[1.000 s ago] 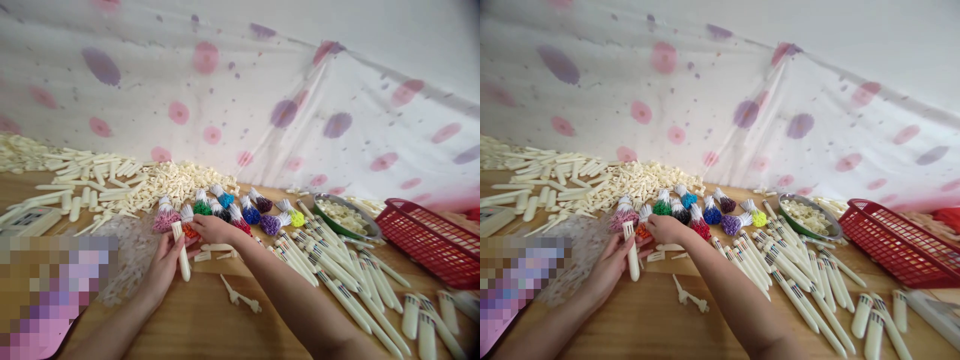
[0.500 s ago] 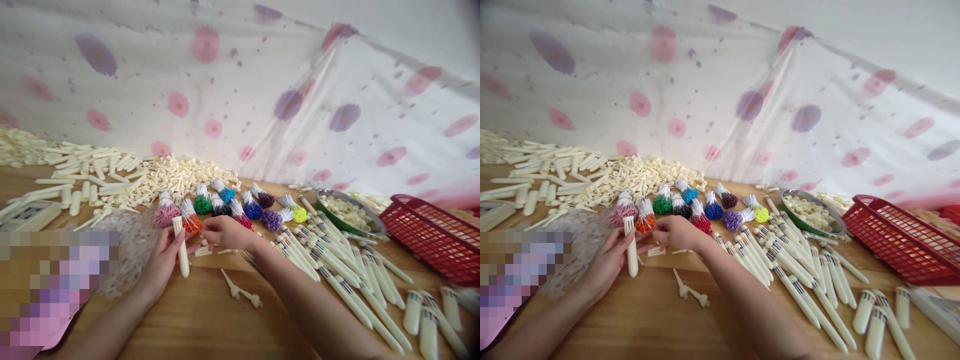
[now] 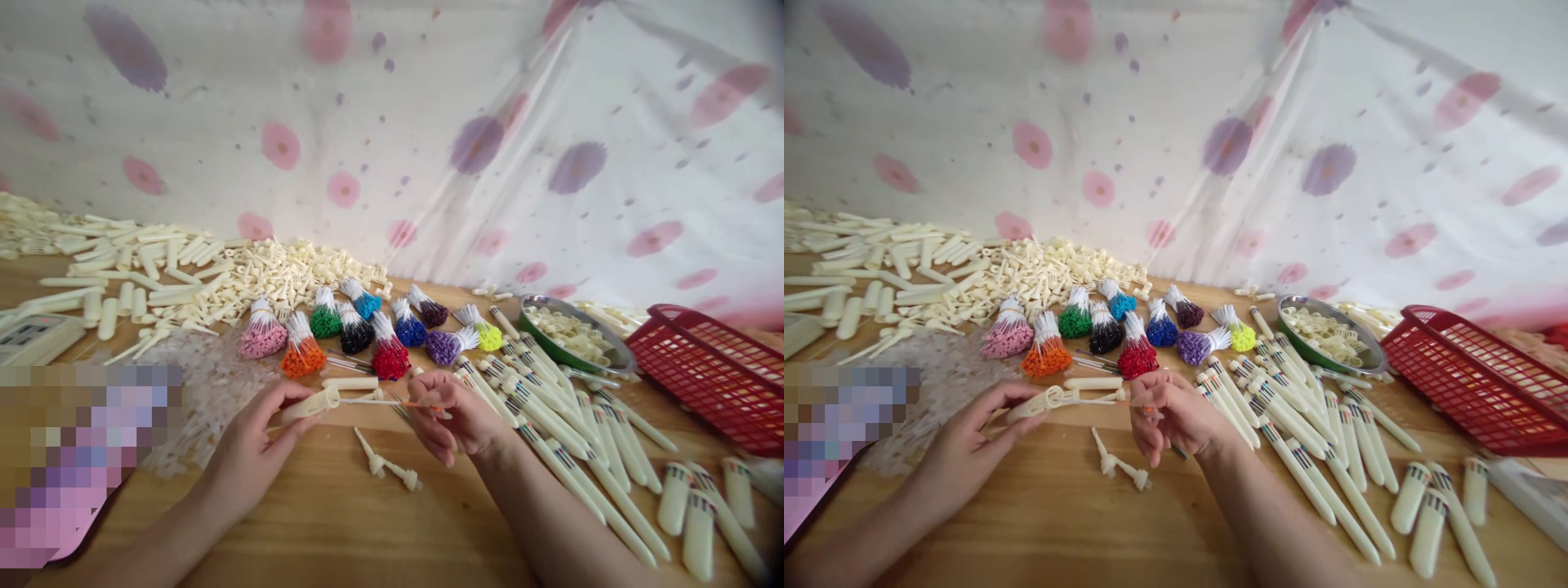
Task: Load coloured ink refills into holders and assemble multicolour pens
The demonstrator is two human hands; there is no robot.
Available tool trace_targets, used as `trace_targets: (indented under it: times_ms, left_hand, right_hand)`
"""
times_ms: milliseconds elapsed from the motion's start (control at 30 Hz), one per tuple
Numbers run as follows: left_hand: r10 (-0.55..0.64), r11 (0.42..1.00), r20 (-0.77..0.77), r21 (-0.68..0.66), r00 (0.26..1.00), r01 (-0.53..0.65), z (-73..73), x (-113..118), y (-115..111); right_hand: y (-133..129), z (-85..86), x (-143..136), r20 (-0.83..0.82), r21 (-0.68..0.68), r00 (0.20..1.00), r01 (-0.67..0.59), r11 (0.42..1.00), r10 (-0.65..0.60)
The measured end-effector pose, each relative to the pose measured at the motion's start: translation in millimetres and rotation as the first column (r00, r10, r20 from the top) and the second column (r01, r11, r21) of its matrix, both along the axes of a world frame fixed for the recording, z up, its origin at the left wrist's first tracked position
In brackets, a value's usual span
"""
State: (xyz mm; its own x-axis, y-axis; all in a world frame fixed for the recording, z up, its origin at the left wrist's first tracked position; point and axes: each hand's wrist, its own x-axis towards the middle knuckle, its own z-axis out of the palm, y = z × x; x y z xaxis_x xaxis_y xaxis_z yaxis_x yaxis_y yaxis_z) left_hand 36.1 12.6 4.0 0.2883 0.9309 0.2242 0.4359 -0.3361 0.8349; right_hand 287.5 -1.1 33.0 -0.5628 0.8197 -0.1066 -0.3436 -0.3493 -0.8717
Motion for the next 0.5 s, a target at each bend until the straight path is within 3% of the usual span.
trace_targets:
  times_ms: [267,500]
  left_hand:
    - [-0.076,0.983,-0.075,0.163,0.994,0.088,-5.2,1.6,1.7]
    - [-0.109,0.979,-0.093,0.162,0.99,0.123,-10.5,-1.0,0.6]
  right_hand:
    - [5.1,-14.9,-1.1,-0.096,-0.09,0.994,-0.064,0.994,0.056]
    - [6.4,-22.1,-8.0,-0.133,-0.147,0.986,-0.115,0.982,0.096]
